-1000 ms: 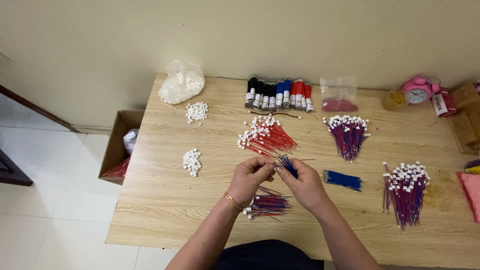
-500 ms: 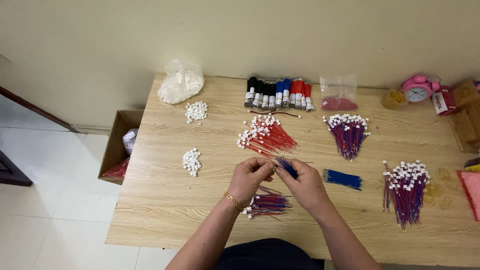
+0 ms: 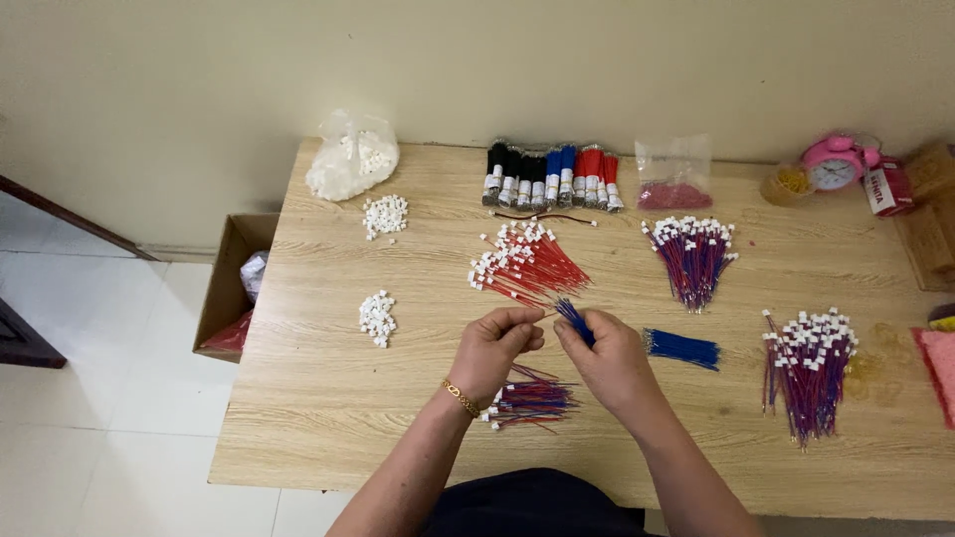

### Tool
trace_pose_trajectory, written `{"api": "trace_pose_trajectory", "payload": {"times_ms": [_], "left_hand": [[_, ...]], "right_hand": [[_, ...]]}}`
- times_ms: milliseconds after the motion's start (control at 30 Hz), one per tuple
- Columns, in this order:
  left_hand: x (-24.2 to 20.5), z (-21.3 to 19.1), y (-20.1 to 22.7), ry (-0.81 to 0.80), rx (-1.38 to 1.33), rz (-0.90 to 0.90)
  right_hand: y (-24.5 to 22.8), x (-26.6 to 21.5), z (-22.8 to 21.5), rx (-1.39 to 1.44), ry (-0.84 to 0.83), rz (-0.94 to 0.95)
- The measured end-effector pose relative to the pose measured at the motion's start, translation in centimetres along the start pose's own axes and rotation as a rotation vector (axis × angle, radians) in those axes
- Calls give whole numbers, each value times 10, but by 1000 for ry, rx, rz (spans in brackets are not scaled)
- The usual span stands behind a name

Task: Assembling electrical wires by attaching small white connectors to the ends of blue wires

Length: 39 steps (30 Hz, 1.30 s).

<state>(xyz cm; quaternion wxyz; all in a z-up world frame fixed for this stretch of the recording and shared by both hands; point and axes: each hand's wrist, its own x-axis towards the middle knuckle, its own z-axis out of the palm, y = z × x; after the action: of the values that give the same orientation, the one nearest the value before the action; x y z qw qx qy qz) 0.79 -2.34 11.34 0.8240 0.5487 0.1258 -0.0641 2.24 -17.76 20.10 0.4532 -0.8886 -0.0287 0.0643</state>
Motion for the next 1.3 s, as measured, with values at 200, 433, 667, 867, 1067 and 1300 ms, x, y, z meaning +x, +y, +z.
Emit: {"api": "trace_pose_trajectory", "payload": {"times_ms": [200,433,667,867,1067,1300], "left_hand": [[2,-2,-6,20,-94,14],[-9,5,13,-3,-83,47],[-14,5,24,0,8,107],[-10,0,6,3,3,64],[-9,-2,0,-3,-67,57],[-8,-5,-9,-48,-134,56]], "right_hand": [[-16,-8,-8,-61,-11,-252],[-13,-7,-8,-9,-82,-173],[-9,-10,-7,70,-164,-59],[-8,-7,-7,186,-90,-3],[-3,-11,-9,7,-22,-92],[-4,-9,-8,-28,12,-167]]}}
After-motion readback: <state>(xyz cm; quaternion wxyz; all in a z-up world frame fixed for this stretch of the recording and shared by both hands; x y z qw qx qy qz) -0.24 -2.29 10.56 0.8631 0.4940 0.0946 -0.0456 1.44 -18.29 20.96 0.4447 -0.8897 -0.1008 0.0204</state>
